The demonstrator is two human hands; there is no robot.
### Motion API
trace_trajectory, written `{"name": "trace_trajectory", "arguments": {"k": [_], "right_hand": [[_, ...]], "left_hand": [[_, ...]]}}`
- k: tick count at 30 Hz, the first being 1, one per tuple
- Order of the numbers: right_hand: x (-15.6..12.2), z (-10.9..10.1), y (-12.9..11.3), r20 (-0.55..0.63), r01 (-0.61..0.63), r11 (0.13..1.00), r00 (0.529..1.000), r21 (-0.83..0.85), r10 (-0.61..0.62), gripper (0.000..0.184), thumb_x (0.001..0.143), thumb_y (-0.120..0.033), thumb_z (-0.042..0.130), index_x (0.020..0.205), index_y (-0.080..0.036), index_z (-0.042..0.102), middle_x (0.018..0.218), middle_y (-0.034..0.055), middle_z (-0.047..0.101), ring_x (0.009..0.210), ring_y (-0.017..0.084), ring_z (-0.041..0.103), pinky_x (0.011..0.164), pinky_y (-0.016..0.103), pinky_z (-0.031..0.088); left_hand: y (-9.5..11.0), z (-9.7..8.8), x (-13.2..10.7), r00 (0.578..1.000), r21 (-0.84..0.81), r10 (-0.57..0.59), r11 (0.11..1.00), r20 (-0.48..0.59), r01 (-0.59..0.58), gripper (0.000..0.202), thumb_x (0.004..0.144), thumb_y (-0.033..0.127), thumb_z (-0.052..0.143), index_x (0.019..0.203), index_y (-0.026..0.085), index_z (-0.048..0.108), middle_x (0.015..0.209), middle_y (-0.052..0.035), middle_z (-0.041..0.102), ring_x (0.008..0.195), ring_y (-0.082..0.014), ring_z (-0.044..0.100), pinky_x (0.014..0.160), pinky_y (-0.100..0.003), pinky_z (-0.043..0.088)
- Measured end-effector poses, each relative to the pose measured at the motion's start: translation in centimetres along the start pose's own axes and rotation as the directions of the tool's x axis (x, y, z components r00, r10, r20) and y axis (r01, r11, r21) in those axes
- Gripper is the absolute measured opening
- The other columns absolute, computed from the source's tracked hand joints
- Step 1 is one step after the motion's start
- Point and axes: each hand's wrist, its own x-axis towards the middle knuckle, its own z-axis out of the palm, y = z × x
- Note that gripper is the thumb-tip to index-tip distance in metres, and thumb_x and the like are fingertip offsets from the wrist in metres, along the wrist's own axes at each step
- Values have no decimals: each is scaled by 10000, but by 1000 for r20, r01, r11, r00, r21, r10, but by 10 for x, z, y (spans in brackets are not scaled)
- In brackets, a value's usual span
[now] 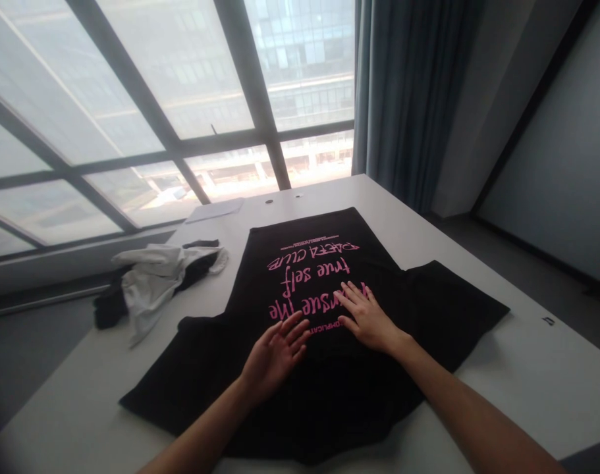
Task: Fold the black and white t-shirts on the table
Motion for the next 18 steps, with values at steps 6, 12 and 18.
{"name": "trace_trajectory", "arguments": {"k": [6, 12, 18], "right_hand": [[-2, 3, 6, 56, -36, 999, 998, -16, 37, 604, 999, -526, 421, 1551, -304, 320, 1636, 77, 210, 1516, 269, 121, 1208, 572, 98], [-2, -11, -15, -76, 9, 950, 997, 312, 16, 493, 974, -435, 505, 1441, -279, 514, 1581, 85, 364, 1488, 274, 248, 1213, 570, 131], [2, -20, -22, 123, -148, 127, 974, 981, 189, 429, 998, -454, 431, 1307, -202, 590, 1391, 141, 590, 1273, 301, 568, 1061, 562, 455]], "left_hand": [[11, -5, 6, 992, -309, -117, 946, -36, 101, 422, 1016, 269, 449, 1427, 180, 429, 1196, -88, 671, 992, -193, 683, 828, -311, 537], [8, -2, 6, 988, -304, -143, 945, -55, 120, 402, 1022, 263, 445, 1416, 183, 432, 1076, -75, 682, 870, -173, 691, 726, -276, 536], [9, -3, 6, 986, -296, -157, 946, -62, 132, 405, 1033, 258, 437, 1434, 208, 414, 1061, -73, 667, 851, -174, 689, 708, -274, 534]]}}
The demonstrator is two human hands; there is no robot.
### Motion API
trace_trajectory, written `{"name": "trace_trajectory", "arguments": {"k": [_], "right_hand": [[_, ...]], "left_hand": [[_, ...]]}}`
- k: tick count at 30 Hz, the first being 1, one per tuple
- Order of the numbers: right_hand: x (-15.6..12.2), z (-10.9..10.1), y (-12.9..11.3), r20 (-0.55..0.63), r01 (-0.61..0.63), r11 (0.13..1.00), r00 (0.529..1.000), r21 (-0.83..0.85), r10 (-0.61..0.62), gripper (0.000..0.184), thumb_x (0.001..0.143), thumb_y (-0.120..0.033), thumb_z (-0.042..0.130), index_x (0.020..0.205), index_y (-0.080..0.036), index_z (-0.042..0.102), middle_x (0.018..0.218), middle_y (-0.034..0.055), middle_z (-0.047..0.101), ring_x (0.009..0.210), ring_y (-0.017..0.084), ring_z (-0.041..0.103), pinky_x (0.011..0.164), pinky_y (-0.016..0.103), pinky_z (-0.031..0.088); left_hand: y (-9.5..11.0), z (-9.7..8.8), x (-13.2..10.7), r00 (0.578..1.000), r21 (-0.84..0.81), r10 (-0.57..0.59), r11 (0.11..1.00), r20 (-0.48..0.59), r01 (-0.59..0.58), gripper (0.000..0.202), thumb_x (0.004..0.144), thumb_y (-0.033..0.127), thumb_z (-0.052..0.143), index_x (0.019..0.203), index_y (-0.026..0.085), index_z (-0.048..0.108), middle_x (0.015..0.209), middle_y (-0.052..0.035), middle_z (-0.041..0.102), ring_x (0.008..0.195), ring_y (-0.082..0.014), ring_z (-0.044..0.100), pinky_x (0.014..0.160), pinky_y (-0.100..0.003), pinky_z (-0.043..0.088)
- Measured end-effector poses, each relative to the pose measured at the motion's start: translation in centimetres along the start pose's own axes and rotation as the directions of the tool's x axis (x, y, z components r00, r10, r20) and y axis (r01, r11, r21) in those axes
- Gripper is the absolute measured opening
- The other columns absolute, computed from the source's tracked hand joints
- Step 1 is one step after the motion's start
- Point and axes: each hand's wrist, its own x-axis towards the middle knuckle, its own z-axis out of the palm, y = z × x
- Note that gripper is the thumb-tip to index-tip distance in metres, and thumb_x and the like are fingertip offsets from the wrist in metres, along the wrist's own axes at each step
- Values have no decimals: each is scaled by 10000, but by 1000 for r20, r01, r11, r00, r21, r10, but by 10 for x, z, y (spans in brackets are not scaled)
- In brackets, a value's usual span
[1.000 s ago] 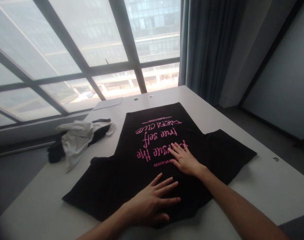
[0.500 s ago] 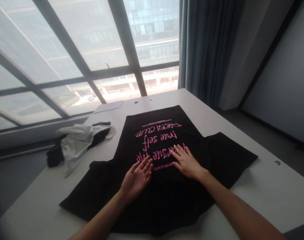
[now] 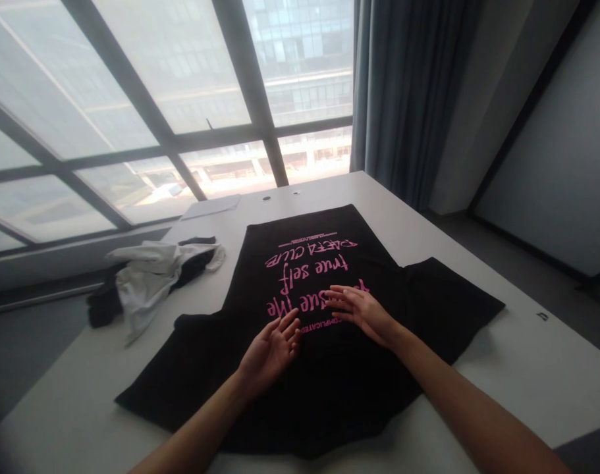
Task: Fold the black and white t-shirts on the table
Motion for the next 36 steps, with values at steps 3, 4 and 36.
{"name": "trace_trajectory", "arguments": {"k": [3, 4, 36], "right_hand": [[7, -32, -3, -97, -108, 949, 985, 297, 142, 351, 997, -387, 428, 1226, -172, 584, 1334, 159, 620, 1216, 271, 615, 1060, 521, 477], [9, -45, -4, -174, -84, 924, 972, 373, 159, 307, 991, -351, 432, 1184, -167, 585, 1308, 162, 631, 1207, 259, 622, 1054, 494, 491], [7, -66, 1, -231, -100, 831, 936, 547, 264, 302, 947, -151, 462, 1207, -127, 613, 1228, 193, 675, 1083, 252, 695, 856, 379, 629]], "left_hand": [[0, -1, 0, 1000, 4, 4, 1000, 4, -4, 419, 1031, 250, 447, 1446, 216, 404, 1061, -73, 660, 842, -171, 685, 696, -267, 530], [0, -1, 1, 1000, 6, 5, 1000, 8, -5, 423, 1029, 248, 452, 1448, 219, 403, 1064, -73, 658, 841, -169, 683, 696, -265, 529], [-4, -3, -1, 1000, -22, -8, 1000, 5, 8, 396, 1035, 427, 428, 1343, 185, 486, 994, -85, 658, 817, -190, 669, 693, -282, 479]]}}
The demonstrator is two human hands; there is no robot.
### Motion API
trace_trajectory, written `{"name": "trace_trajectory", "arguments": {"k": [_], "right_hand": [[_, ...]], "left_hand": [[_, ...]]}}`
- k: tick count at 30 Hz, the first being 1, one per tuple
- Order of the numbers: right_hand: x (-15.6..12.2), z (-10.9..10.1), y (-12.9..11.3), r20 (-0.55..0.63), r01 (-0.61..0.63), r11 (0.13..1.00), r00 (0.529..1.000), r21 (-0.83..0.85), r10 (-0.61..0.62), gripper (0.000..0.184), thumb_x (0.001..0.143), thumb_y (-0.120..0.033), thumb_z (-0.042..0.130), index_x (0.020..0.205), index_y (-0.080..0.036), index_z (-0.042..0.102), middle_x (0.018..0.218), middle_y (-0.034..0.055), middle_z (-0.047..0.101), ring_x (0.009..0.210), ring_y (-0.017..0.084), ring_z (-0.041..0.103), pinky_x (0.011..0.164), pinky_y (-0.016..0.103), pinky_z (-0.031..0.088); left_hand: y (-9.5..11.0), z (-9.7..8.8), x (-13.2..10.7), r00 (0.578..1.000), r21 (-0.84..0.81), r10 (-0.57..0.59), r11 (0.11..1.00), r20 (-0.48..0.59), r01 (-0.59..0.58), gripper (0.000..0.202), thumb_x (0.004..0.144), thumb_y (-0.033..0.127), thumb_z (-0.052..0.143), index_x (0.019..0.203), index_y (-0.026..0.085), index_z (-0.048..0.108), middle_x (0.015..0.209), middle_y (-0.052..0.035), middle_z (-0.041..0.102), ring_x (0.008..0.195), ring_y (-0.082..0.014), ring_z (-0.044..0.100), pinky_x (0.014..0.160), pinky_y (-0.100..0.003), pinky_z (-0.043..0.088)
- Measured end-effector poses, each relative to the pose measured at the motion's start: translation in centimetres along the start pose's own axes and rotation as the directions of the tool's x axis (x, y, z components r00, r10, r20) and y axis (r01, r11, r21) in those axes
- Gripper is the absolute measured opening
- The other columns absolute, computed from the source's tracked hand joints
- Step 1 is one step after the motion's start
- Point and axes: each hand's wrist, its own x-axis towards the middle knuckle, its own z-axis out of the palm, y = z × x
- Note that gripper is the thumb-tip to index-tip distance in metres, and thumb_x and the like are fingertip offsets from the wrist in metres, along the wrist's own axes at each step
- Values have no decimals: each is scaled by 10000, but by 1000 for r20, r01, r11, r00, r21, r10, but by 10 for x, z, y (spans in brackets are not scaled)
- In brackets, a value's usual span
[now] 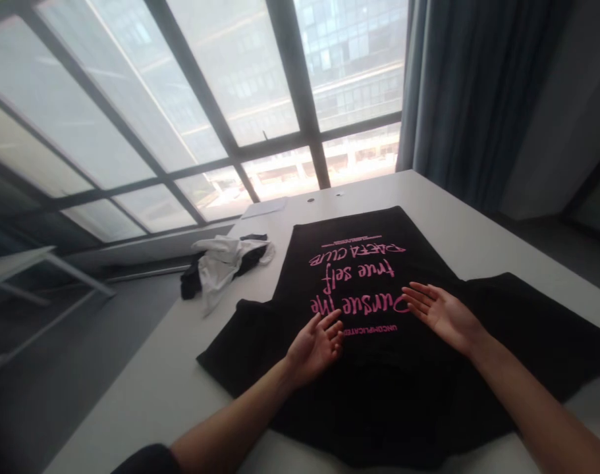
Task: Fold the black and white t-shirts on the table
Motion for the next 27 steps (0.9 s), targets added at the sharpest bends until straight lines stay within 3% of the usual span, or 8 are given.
{"name": "trace_trajectory", "arguments": {"k": [13, 17, 21, 24, 27], "right_hand": [[5, -7, -5, -33, -7, 1000, 999, -13, 7, 331, 946, -155, 449, 1251, -179, 577, 1311, 189, 623, 1177, 289, 644, 866, 440, 631], [4, -18, -22, -112, 62, 998, 992, -19, -64, 316, 950, -157, 414, 1177, -205, 629, 1353, 189, 594, 1201, 270, 629, 915, 404, 607], [1, -24, -35, -211, 206, 975, 953, -85, -220, 301, 932, -177, 429, 1033, -260, 700, 1406, 147, 566, 1266, 237, 577, 975, 329, 559], [-5, -15, -34, -69, 246, 954, 963, -170, -260, 287, 947, -348, 476, 1127, -301, 693, 1436, 91, 555, 1348, 241, 496, 1046, 345, 515], [-13, 2, -21, 172, 165, 962, 977, -217, -129, 421, 958, -487, 464, 1294, -290, 623, 1470, 65, 527, 1395, 278, 433, 1118, 462, 445]], "left_hand": [[-1, -6, 1, 1000, -32, 7, 999, 27, -6, 498, 1040, 551, 308, 1340, 190, 474, 1016, -100, 640, 835, -208, 647, 704, -298, 447], [-1, -7, 1, 999, -36, 18, 999, 39, -17, 532, 1038, 575, 270, 1345, 187, 464, 1002, -101, 639, 835, -219, 651, 706, -316, 449], [-1, -7, 1, 999, -38, 18, 999, 39, -16, 547, 1034, 589, 261, 1343, 186, 462, 996, -101, 642, 828, -220, 654, 700, -313, 453], [-1, -6, 1, 999, -48, 12, 999, 41, -10, 543, 1037, 584, 248, 1340, 187, 463, 990, -99, 645, 817, -221, 657, 696, -310, 460], [0, -6, 1, 999, -51, 11, 999, 44, -8, 535, 1040, 573, 260, 1349, 185, 462, 990, -104, 646, 817, -220, 658, 690, -307, 463]]}}
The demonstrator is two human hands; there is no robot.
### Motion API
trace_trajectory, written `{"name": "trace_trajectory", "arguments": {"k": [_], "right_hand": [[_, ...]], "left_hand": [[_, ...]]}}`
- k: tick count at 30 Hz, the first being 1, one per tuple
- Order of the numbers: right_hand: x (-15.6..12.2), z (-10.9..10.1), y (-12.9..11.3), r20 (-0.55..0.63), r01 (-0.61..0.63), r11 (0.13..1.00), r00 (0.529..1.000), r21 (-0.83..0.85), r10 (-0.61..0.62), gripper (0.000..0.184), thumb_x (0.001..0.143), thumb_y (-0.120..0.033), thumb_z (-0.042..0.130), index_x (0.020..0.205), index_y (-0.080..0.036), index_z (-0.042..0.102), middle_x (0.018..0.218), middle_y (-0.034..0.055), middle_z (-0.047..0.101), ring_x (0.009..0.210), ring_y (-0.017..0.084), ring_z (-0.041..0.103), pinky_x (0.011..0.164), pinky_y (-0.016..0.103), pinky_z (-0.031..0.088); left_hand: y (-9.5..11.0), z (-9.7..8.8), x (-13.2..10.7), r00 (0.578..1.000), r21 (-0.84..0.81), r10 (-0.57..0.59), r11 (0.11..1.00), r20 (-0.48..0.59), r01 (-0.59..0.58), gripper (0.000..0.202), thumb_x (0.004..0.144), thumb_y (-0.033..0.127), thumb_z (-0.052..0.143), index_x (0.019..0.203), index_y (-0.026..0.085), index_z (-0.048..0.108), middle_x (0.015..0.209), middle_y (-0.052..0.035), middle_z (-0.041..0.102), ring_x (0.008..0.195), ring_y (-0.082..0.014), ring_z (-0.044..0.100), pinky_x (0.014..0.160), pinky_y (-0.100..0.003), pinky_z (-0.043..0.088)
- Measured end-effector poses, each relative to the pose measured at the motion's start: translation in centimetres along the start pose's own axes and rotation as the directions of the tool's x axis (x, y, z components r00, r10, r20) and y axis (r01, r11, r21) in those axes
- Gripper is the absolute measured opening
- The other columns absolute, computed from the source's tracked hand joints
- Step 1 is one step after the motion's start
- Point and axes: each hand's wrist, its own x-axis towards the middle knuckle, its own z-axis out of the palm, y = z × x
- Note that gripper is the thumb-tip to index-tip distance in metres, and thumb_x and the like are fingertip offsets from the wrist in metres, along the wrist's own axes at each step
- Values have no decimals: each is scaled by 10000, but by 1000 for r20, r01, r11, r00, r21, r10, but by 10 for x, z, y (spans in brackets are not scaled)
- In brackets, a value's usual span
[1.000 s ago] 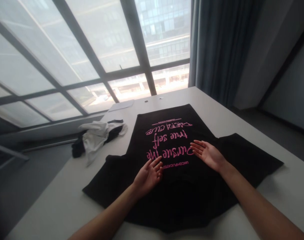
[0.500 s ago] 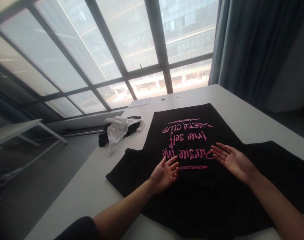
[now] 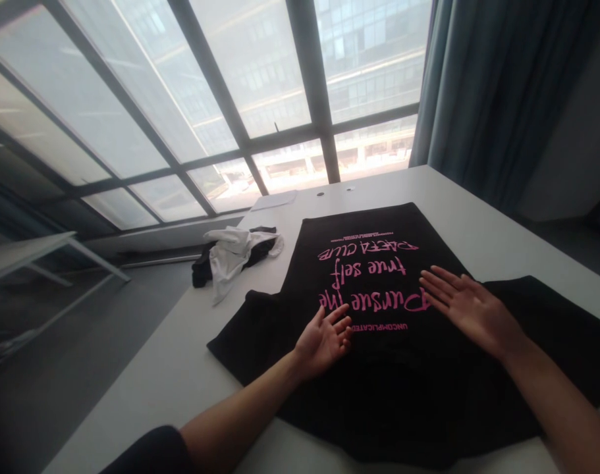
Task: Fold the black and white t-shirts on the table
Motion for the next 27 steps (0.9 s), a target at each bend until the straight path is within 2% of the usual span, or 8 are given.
{"name": "trace_trajectory", "arguments": {"k": [5, 9, 12, 15, 18, 20, 23, 27], "right_hand": [[-9, 25, 19, 282, -214, 971, 930, -106, 235, 447, 993, -447, 458, 1361, -228, 586, 1484, 90, 509, 1398, 309, 418, 1159, 521, 366], [-4, 12, 19, 257, -305, 945, 910, -117, 325, 410, 982, -364, 515, 1327, -164, 607, 1442, 151, 543, 1343, 312, 492, 1135, 475, 414], [6, -10, 10, 115, -272, 962, 955, -18, 272, 375, 953, -285, 531, 1287, -139, 620, 1397, 189, 573, 1302, 318, 537, 1095, 460, 467], [14, -29, 2, -175, -77, 995, 981, 70, 88, 303, 904, -189, 516, 1165, -143, 662, 1354, 195, 601, 1257, 288, 584, 1054, 399, 513], [19, -39, -2, -463, 125, 988, 884, 93, -68, 239, 877, -170, 499, 1032, -197, 678, 1375, 148, 594, 1243, 242, 599, 1051, 356, 512], [18, -39, -4, -536, 186, 978, 837, 92, -109, 221, 876, -187, 494, 992, -225, 678, 1390, 115, 589, 1254, 221, 591, 1069, 347, 492], [14, -28, -6, -447, 193, 978, 884, 78, -138, 257, 898, -231, 463, 1013, -241, 692, 1373, 95, 608, 1277, 221, 571, 1097, 367, 464], [3, -1, -1, -55, 48, 998, 997, 42, -45, 319, 941, -296, 471, 1172, -223, 678, 1393, 99, 597, 1327, 265, 521, 1131, 447, 427]], "left_hand": [[1, 0, 0, 1000, 5, 3, 1000, -11, -3, 537, 1043, 565, 260, 1361, 186, 468, 994, -105, 651, 813, -215, 661, 688, -307, 470], [1, 2, 0, 1000, 8, -4, 1000, -12, 4, 540, 1044, 564, 260, 1362, 182, 472, 990, -102, 655, 818, -216, 664, 690, -306, 476], [2, 2, 0, 1000, 13, -1, 1000, -17, 1, 538, 1044, 561, 271, 1363, 177, 473, 990, -106, 656, 824, -214, 665, 691, -305, 479], [2, 1, 1, 1000, 17, 1, 1000, -4, -1, 533, 1046, 555, 271, 1366, 178, 469, 1003, -106, 655, 827, -215, 667, 692, -308, 485], [2, 0, 2, 1000, 18, 4, 1000, 1, -4, 524, 1049, 547, 270, 1365, 178, 465, 998, -101, 654, 823, -217, 671, 687, -304, 489], [2, 0, 2, 1000, 14, 5, 1000, -1, -5, 520, 1050, 543, 271, 1362, 177, 466, 997, -98, 654, 817, -215, 671, 686, -303, 489], [2, 1, 1, 1000, 7, 5, 1000, 1, -5, 515, 1051, 538, 277, 1363, 175, 467, 1004, -99, 654, 819, -214, 672, 690, -304, 491], [2, 1, 1, 1000, 8, 4, 1000, -2, -4, 515, 1055, 528, 263, 1361, 171, 472, 998, -102, 659, 812, -218, 674, 687, -310, 494]]}}
